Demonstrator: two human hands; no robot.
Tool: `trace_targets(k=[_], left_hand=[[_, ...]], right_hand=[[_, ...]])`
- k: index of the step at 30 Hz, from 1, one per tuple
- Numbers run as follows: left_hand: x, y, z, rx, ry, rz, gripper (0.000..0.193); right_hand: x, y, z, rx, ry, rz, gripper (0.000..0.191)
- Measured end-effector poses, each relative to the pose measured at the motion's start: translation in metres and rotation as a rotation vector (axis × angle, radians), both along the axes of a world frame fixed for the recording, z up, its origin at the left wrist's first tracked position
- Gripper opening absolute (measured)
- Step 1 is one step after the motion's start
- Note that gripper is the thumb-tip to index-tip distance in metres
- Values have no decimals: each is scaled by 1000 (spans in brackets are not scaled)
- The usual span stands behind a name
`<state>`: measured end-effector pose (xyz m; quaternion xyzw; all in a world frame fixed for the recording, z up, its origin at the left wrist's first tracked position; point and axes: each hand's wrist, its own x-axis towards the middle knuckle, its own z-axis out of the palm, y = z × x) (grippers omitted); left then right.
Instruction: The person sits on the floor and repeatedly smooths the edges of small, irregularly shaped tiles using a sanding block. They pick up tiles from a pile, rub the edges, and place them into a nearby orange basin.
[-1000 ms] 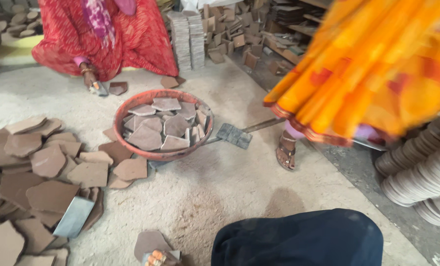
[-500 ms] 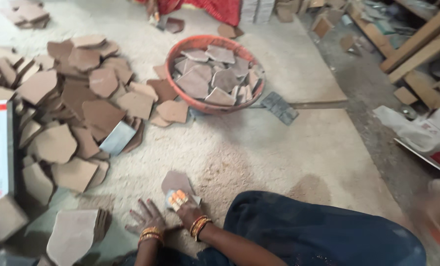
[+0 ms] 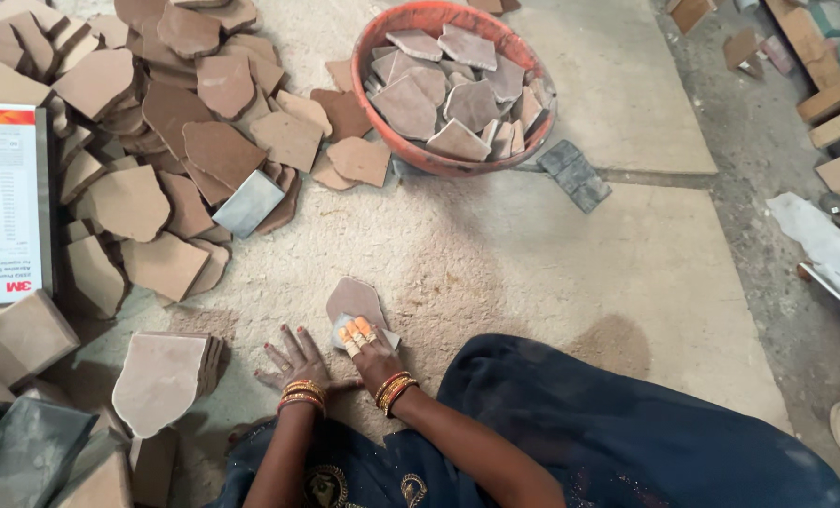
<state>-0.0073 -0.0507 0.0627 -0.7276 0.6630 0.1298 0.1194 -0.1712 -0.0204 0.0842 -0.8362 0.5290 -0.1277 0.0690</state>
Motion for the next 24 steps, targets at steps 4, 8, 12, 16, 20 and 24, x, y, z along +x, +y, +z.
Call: trace_targets(k=[4,8,12,16,20,24], left_hand=[[2,2,4,223,147,45,164],[1,3,20,333,199,45,175],[0,4,32,315,223,59,180],[1,5,36,311,208,51,179],[0,4,34,284,218,47,179],[-1,4,26,264,211,60,176]], right_hand=[[1,-3,0,110,37,-6,24],[8,-33,-4,354,79,-186,21],[18,-79,14,-333,112,-56,36],[25,-85,33,351,270,-129,33],[15,-49,36,297,191,-49,39],[-11,-20,9,-402,146,32,44]])
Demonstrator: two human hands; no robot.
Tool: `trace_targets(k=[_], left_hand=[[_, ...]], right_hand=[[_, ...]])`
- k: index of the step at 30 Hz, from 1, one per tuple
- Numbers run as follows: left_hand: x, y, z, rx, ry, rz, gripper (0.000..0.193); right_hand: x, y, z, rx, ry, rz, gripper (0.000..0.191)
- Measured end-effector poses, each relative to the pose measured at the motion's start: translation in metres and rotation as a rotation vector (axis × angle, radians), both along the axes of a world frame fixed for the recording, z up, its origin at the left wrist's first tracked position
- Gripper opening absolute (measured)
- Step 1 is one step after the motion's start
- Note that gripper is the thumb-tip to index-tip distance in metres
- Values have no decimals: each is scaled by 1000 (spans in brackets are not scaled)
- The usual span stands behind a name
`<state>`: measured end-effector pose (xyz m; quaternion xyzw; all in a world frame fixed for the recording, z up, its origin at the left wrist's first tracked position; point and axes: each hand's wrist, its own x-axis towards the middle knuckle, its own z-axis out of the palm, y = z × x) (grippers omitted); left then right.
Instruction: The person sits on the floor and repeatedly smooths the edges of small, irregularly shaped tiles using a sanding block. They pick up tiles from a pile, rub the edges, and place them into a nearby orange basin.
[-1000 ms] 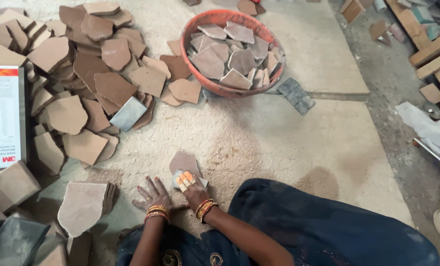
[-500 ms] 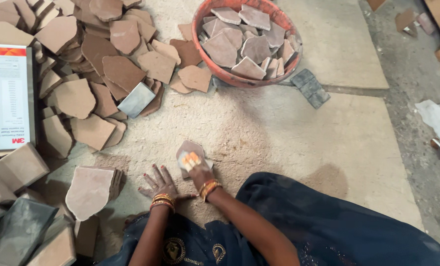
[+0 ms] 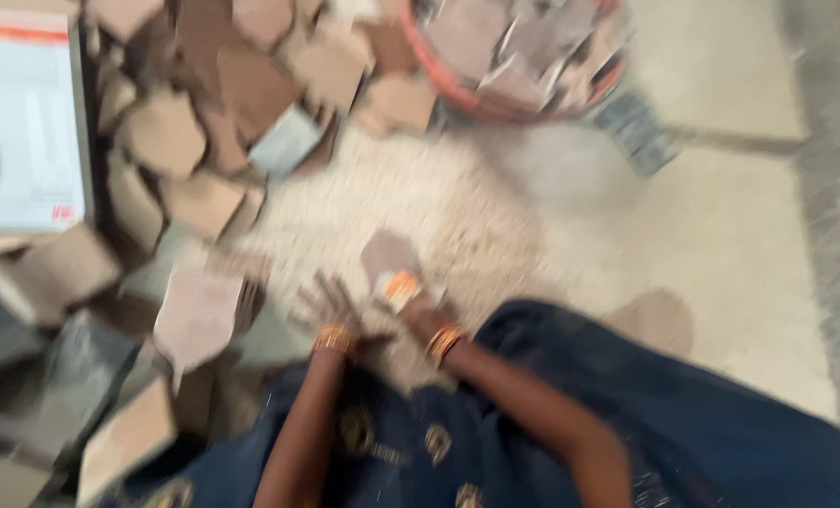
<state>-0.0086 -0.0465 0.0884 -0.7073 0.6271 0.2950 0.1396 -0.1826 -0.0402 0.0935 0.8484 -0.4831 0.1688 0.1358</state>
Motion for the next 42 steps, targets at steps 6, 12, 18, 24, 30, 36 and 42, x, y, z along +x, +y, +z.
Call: trace_targets(k=[6,12,18,24,30,36,42], left_hand=[[3,9,1,48,45,4,178],[1,12,14,13,66,24,181],[1,14,8,16,72,22,179],[-3,7,6,32,63,61,178],[-7,-28,2,-130,9,-41,117],[-17,-71,-5,-420,-2,-376,78],[-50,-89,9,-539,-242,-1017,94]], right_hand=[[-14,-35,-14,481,88,-146,27],[17,-75,6,575,23,-184,31],[-4,11,-7,359,-19,66,56],[-52,5,-15,517,138,-136,24],[-44,-59,-13,438,-13,-145,24],[-52,-28,-7,213,-27,17,38],[-101,7,-13,561,-7,-28,27]])
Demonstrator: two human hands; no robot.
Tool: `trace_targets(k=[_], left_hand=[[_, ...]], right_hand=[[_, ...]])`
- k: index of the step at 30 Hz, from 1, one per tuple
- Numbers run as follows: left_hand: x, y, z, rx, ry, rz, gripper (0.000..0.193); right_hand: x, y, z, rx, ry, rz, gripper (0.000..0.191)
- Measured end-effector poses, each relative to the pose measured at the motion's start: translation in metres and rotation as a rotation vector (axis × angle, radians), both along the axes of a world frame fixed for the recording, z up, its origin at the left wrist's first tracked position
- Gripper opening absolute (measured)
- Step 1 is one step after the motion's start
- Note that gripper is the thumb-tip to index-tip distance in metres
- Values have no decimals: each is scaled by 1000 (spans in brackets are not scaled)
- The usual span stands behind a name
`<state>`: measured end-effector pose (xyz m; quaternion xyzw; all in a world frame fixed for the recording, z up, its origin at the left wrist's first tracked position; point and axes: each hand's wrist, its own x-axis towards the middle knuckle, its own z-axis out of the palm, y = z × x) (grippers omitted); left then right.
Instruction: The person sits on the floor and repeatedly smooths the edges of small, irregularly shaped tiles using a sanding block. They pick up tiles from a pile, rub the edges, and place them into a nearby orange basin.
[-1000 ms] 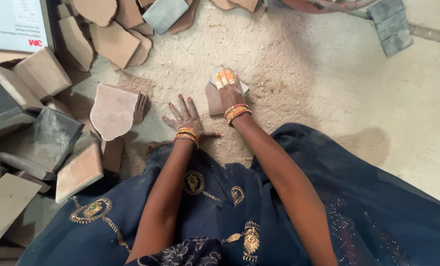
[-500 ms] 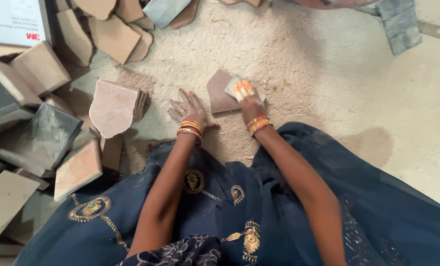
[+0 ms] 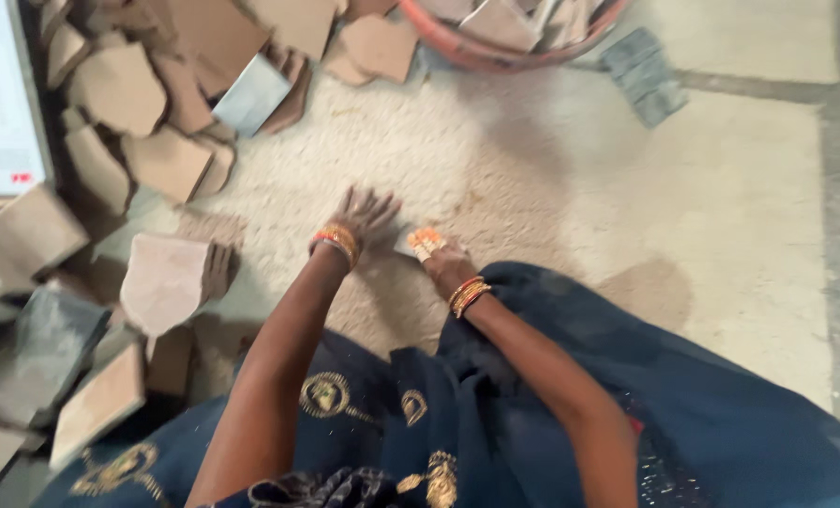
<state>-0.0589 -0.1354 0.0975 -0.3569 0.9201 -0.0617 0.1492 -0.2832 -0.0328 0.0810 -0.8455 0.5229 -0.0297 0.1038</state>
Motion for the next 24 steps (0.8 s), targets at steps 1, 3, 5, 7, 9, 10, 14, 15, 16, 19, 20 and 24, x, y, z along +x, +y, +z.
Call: trace_targets(k=[1,3,5,7,9,10,14,15,16,19,20,24], left_hand=[[-3,2,7,125,-13,-13,96],[-6,7,24,180,-186,-4,103],[-4,15,41,219,-269,69,109],[8,20,54,244,-249,201,115],[24,25,57,323,-14,573,112],[31,28,55,368,107,759,112],[55,49,21,379,179,1083,140],[55,55,9,357,207,1038,143],[56,61,-2,336,234,995,147],[55,89,-30,376,351,874,144],[52,99,-37,425,390,863,143],[45,136,-54,367,408,988,137]], right_hand=[[-5,-4,-1,31,-22,-83,20],[-12,-22,0,59,-196,-290,19],[-15,-36,12,196,-563,-488,25],[-19,-47,23,453,-1116,-651,41],[-21,-48,42,715,-1540,-679,34],[-20,-47,52,859,-1745,-686,33],[8,-51,75,730,-1509,-720,33],[18,-54,74,655,-1469,-702,35],[26,-58,70,583,-1429,-681,36],[50,-65,39,171,-1081,-566,35],[57,-60,29,3,-972,-497,35],[69,-11,-17,-51,-204,-271,25]])
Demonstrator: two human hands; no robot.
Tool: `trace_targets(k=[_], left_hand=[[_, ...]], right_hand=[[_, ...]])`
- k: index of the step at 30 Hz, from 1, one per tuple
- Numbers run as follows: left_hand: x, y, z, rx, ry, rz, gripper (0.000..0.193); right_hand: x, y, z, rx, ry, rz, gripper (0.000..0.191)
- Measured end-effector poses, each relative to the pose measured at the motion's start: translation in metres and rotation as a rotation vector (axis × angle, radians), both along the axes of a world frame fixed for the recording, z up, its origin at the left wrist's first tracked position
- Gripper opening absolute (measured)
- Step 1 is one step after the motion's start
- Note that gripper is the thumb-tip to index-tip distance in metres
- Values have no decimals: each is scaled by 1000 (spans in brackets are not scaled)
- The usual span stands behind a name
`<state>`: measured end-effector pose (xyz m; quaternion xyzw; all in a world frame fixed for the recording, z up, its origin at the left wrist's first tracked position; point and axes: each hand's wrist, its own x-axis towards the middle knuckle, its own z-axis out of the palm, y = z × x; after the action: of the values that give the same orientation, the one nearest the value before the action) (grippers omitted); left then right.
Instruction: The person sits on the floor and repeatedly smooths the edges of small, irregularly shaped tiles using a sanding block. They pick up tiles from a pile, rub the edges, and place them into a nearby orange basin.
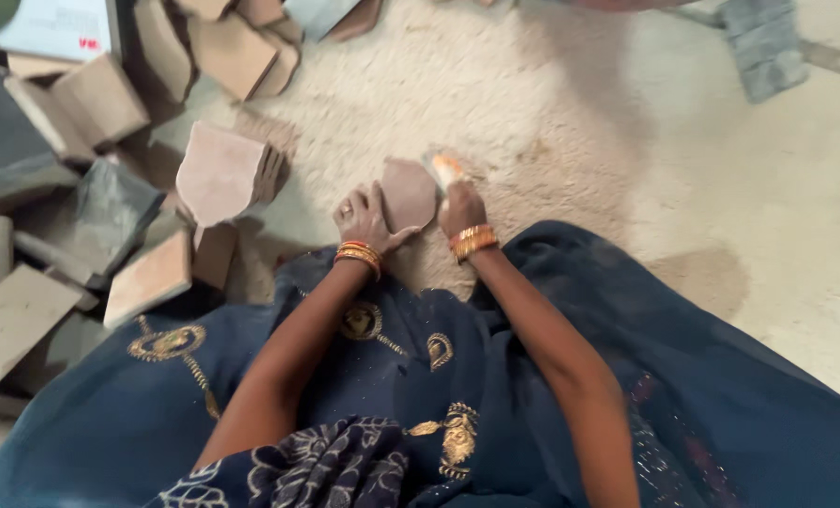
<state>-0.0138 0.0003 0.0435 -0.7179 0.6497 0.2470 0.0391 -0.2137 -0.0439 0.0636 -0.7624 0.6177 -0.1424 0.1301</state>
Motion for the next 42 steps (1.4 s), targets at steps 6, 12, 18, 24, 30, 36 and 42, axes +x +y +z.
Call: trace_targets(k=[6,12,18,24,30,36,42], left_hand=[[0,5,-4,-102,-6,-50,136],[3,3,5,-26,29,-83,143],[4,4,3,23,24,-87,152],[5,0,-4,24,6,-103,145],[47,-21,10,4,-18,-285,148],[31,-20,20,91,-12,-196,166],[24,-19,31,40,-36,-195,172]], right_hand=[[8,62,-6,-378,106,340,51],[27,-4,-15,-75,218,299,52],[1,65,-6,-159,169,371,59],[41,-9,-19,-113,148,376,57],[19,9,-12,-176,77,408,54],[14,34,-20,-199,89,380,52],[43,-22,-23,41,258,430,51]])
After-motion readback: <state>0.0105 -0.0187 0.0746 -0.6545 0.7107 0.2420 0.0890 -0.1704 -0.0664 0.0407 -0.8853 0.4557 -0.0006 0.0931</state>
